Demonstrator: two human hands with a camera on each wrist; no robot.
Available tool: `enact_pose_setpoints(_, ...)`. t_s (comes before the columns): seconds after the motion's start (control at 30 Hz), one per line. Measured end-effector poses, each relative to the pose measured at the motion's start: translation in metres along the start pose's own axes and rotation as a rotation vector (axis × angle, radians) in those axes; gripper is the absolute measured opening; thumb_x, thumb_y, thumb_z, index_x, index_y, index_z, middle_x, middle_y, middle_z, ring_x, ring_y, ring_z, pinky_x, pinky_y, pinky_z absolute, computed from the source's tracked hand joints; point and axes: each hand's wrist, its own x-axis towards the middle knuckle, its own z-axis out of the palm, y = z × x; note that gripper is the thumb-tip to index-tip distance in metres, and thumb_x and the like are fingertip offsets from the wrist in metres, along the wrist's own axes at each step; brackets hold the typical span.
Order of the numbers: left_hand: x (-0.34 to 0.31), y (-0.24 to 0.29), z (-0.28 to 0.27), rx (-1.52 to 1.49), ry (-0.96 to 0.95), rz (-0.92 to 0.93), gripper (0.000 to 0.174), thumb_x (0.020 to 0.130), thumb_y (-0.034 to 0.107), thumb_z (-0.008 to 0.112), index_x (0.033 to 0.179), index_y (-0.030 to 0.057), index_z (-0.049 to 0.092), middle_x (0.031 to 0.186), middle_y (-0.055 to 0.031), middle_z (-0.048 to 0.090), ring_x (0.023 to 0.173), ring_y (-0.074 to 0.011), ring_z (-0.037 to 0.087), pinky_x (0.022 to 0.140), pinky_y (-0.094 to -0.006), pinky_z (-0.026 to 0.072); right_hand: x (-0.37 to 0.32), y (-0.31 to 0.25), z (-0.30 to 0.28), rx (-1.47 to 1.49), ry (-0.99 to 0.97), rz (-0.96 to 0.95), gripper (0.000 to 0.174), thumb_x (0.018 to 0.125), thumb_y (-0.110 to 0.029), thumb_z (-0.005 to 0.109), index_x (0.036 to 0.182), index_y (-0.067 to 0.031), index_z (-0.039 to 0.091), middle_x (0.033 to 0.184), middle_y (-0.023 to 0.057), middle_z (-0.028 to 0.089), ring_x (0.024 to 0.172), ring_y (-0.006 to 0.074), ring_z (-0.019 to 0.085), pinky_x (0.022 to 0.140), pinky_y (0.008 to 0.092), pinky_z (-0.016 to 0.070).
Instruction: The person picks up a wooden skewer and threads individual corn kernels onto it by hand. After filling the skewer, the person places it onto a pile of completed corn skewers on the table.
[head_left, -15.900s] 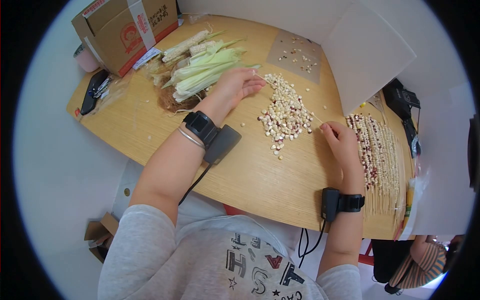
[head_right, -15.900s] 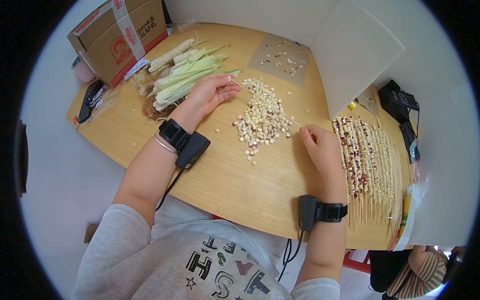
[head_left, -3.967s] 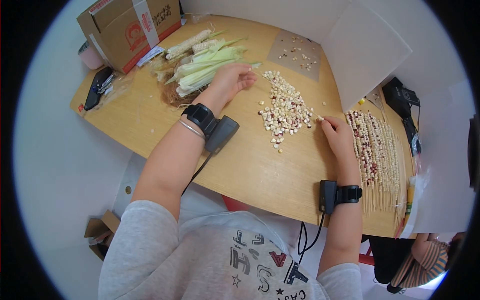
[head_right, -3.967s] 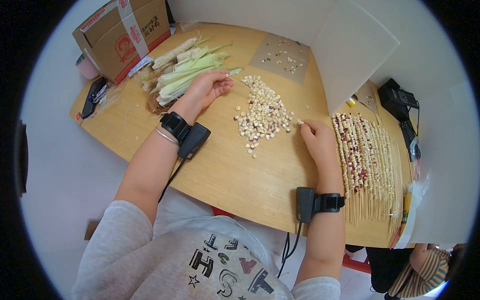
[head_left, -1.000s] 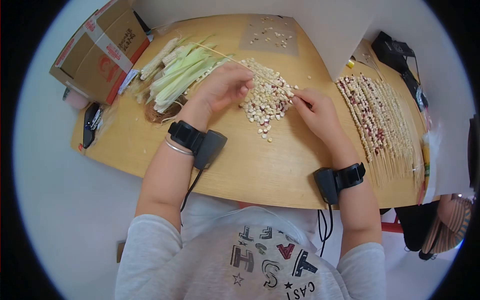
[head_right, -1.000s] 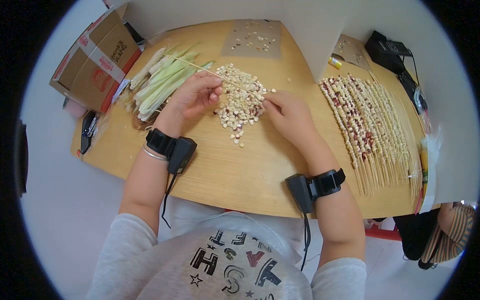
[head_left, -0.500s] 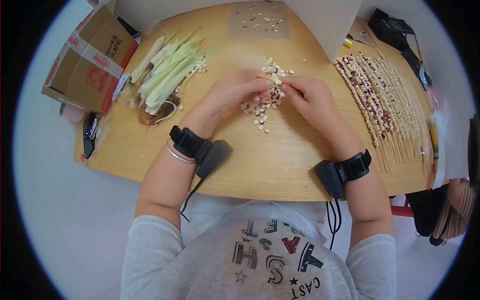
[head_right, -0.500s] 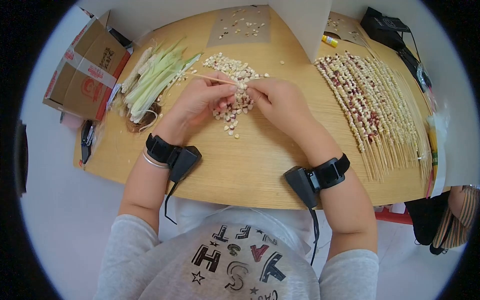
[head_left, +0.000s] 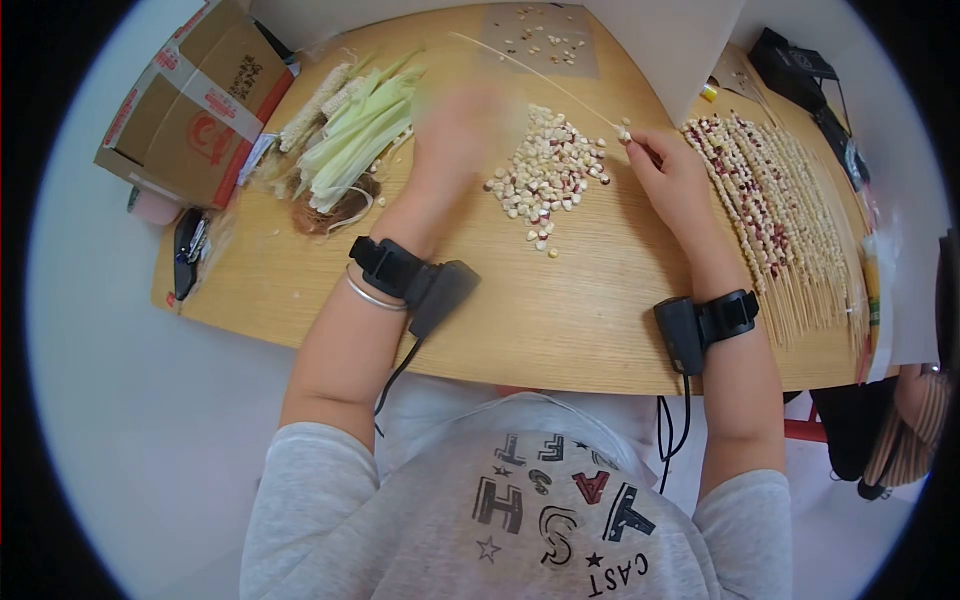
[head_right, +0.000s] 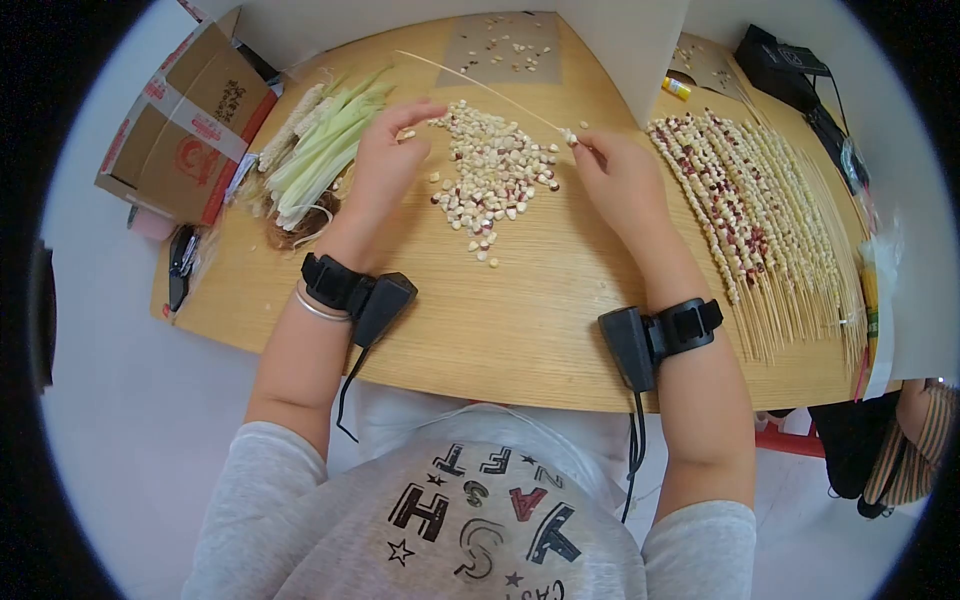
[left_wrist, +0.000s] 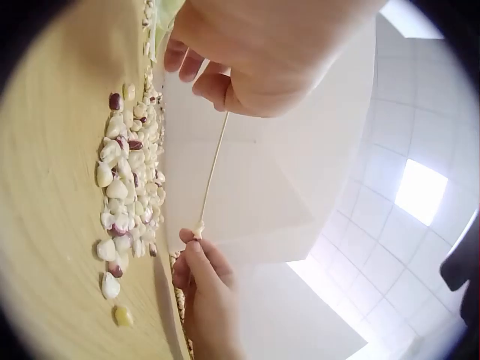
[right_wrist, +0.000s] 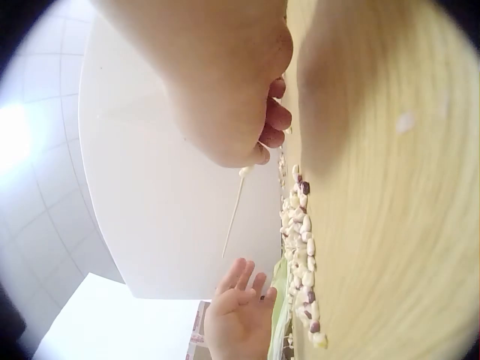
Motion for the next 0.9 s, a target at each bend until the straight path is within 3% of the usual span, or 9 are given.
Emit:
enact_pose_setpoints(0.03,0.000,-0.002,-0.001,0.190,0.017,0.081,0.026,0.071,0.005,0.055,0.095,0.0064,0.065,0.119,-0.0151,0.052,0.106,-0.0218,0.050,0.086,-0.0301,0.0396,0.000,0.001,0.000,-0.005,0.002,0.015,0.022,0.081,-0.020,0.056,0.092,-0.0028,0.063,0.077,0.0148,0.063,0.070,0.0255,0.060,0.063,0.0330,0.0451)
enact_pose_setpoints(0.13,0.001,0.001,0.000,0.313,-0.007,0.114,0.027,0.067,0.003,0.051,0.088,0.0099,0.068,0.124,-0.0156,0.048,0.112,-0.0269,0.046,0.092,-0.0346,0.0361,0.001,0.005,0.000,0.002,-0.008,0.029,0.023,0.081,-0.021,0.056,0.092,-0.0027,0.063,0.078,0.0149,0.063,0.071,0.0254,0.060,0.064,0.0331,0.0452)
enact_pose_setpoints(0.23,-0.005,0.005,-0.001,0.400,0.000,0.205,0.022,0.071,0.010,0.057,0.090,0.0095,0.068,0.121,-0.0162,0.050,0.111,-0.0294,0.046,0.094,-0.0352,0.0356,0.002,0.007,0.002,-0.022,-0.006,0.000,0.023,0.081,-0.021,0.057,0.092,-0.0023,0.064,0.078,0.0150,0.063,0.071,0.0253,0.060,0.064,0.0330,0.0453)
enact_pose_setpoints(0.33,-0.002,-0.006,-0.006,0.505,0.032,0.118,0.021,0.076,0.019,0.060,0.092,0.0081,0.067,0.120,-0.0176,0.050,0.113,-0.0301,0.046,0.094,-0.0357,0.0357,0.001,0.008,0.003,0.007,0.003,0.009,0.024,0.081,-0.022,0.057,0.092,-0.0021,0.064,0.078,0.0152,0.063,0.071,0.0255,0.060,0.064,0.0330,0.0454)
enact_pose_setpoints(0.57,0.001,-0.003,0.001,0.328,0.075,0.074,0.040,0.078,0.028,0.062,0.112,0.0073,0.058,0.119,-0.0177,0.051,0.115,-0.0301,0.045,0.096,-0.0368,0.0346,0.001,0.007,0.002,0.011,-0.033,0.017,0.025,0.082,-0.023,0.055,0.093,-0.0020,0.064,0.078,0.0162,0.063,0.072,0.0276,0.060,0.065,0.0343,0.0456)
enact_pose_setpoints(0.63,-0.001,0.001,0.007,0.420,-0.146,0.223,0.045,0.077,0.031,0.063,0.116,0.0098,0.055,0.123,-0.0188,0.048,0.118,-0.0317,0.041,0.098,-0.0386,0.0317,0.001,0.005,0.001,-0.004,-0.036,0.018,0.025,0.083,-0.023,0.054,0.093,-0.0021,0.063,0.079,0.0167,0.063,0.072,0.0283,0.060,0.066,0.0346,0.0456)
enact_pose_setpoints(0.73,-0.018,0.016,0.020,0.539,-0.302,0.296,0.044,0.078,0.031,0.063,0.117,0.0130,0.055,0.128,-0.0192,0.043,0.122,-0.0347,0.034,0.101,-0.0407,0.0281,0.001,0.007,0.002,0.017,-0.071,0.058,0.024,0.083,-0.022,0.054,0.093,-0.0022,0.063,0.079,0.0170,0.063,0.073,0.0287,0.060,0.066,0.0347,0.0455)
enact_pose_setpoints(0.9,-0.020,0.011,0.024,0.434,-0.359,0.202,0.030,0.076,0.025,0.064,0.103,0.0128,0.062,0.130,-0.0177,0.040,0.123,-0.0369,0.030,0.100,-0.0421,0.0279,0.000,0.003,0.002,0.029,-0.081,0.026,0.023,0.083,-0.021,0.053,0.092,-0.0022,0.063,0.080,0.0170,0.062,0.073,0.0289,0.059,0.066,0.0349,0.0455)
